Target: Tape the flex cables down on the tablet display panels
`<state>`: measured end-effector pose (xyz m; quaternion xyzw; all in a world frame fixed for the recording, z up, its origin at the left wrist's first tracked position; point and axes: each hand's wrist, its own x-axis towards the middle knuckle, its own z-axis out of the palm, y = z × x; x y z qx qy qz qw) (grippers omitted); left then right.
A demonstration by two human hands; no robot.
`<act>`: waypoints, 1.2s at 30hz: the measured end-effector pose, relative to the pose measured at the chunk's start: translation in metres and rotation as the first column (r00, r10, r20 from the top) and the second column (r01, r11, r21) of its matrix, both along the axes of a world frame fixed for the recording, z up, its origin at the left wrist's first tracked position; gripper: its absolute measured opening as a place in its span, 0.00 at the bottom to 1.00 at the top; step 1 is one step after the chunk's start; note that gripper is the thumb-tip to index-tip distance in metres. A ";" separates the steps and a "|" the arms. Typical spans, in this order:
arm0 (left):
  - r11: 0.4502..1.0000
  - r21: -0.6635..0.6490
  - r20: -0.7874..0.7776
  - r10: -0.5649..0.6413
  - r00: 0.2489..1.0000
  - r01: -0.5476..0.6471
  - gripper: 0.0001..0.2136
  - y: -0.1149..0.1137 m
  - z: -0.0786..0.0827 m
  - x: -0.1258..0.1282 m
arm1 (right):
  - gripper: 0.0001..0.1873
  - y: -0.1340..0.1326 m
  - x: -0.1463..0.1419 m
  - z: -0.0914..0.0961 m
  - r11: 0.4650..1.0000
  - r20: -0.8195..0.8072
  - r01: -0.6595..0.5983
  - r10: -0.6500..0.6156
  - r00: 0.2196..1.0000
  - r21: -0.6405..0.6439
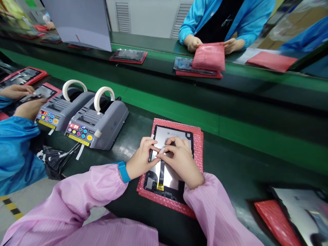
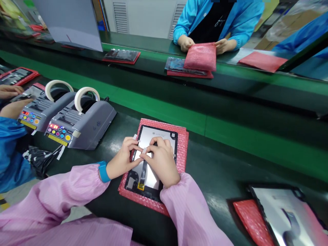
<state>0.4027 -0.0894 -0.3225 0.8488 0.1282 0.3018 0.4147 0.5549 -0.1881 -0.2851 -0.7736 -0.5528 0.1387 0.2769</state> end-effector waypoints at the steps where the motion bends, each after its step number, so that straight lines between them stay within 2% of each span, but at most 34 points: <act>1: 1.000 0.005 0.007 0.004 1.000 -0.004 0.25 -0.001 0.000 0.000 | 0.10 0.000 -0.001 0.001 1.000 0.008 0.004 -0.004 1.000 -0.004; 4: 1.000 -0.005 -0.012 0.016 1.000 -0.016 0.25 -0.002 0.000 -0.001 | 0.11 0.002 -0.001 0.001 0.999 0.040 0.045 -0.044 0.998 -0.013; 8: 0.999 -0.024 -0.042 0.031 0.999 -0.032 0.28 -0.002 -0.001 -0.002 | 0.25 0.006 0.001 -0.003 0.980 0.060 0.200 -0.199 0.978 -0.002; 12: 1.000 -0.026 0.010 0.013 1.000 -0.012 0.27 0.000 -0.003 -0.003 | 0.19 0.005 0.004 0.002 0.952 0.014 0.275 -0.280 0.960 0.134; 15: 0.998 -0.055 0.080 -0.014 0.997 0.018 0.25 0.003 -0.004 -0.003 | 0.16 -0.001 0.009 0.012 0.949 -0.116 0.256 -0.238 0.964 0.183; 17: 0.999 -0.036 0.123 -0.020 0.992 0.025 0.25 0.004 -0.003 -0.004 | 0.12 -0.005 0.012 0.018 0.958 -0.147 0.220 -0.195 0.970 0.183; 20: 0.991 0.112 0.125 -0.087 0.988 0.073 0.27 0.005 0.000 -0.007 | 0.10 -0.009 0.014 0.022 0.974 -0.042 0.159 -0.154 0.987 0.163; 22: 0.955 0.260 0.072 -0.167 0.983 0.143 0.26 0.005 0.002 -0.009 | 0.14 -0.011 0.012 0.020 0.989 0.074 0.101 -0.109 0.991 0.110; 24: 0.913 0.364 -0.012 -0.194 0.981 0.185 0.24 0.005 0.003 -0.010 | 0.18 -0.012 0.009 0.017 0.999 0.196 0.031 -0.038 0.980 0.040; 28: 0.878 0.452 -0.090 -0.134 0.987 0.161 0.18 0.004 0.003 -0.012 | 0.18 -0.016 -0.004 0.014 0.994 0.418 -0.067 0.095 0.903 -0.081; 31: 0.826 0.525 -0.071 -0.198 0.978 0.206 0.14 0.002 0.003 -0.016 | 0.19 -0.018 -0.015 0.015 0.993 0.519 -0.041 0.093 0.850 -0.111; 33: 0.832 0.495 -0.042 -0.264 0.964 0.250 0.15 0.001 0.003 -0.018 | 0.20 -0.018 -0.017 0.016 0.996 0.527 -0.007 0.052 0.848 -0.088; 34: 0.869 0.424 -0.016 -0.275 0.961 0.255 0.17 0.001 0.003 -0.019 | 0.20 -0.018 -0.016 0.016 0.998 0.509 0.018 0.016 0.860 -0.062; 36: 0.951 0.199 0.063 -0.255 0.965 0.238 0.22 0.000 0.003 -0.020 | 0.20 -0.016 -0.010 0.017 0.997 0.411 0.078 -0.076 0.908 0.010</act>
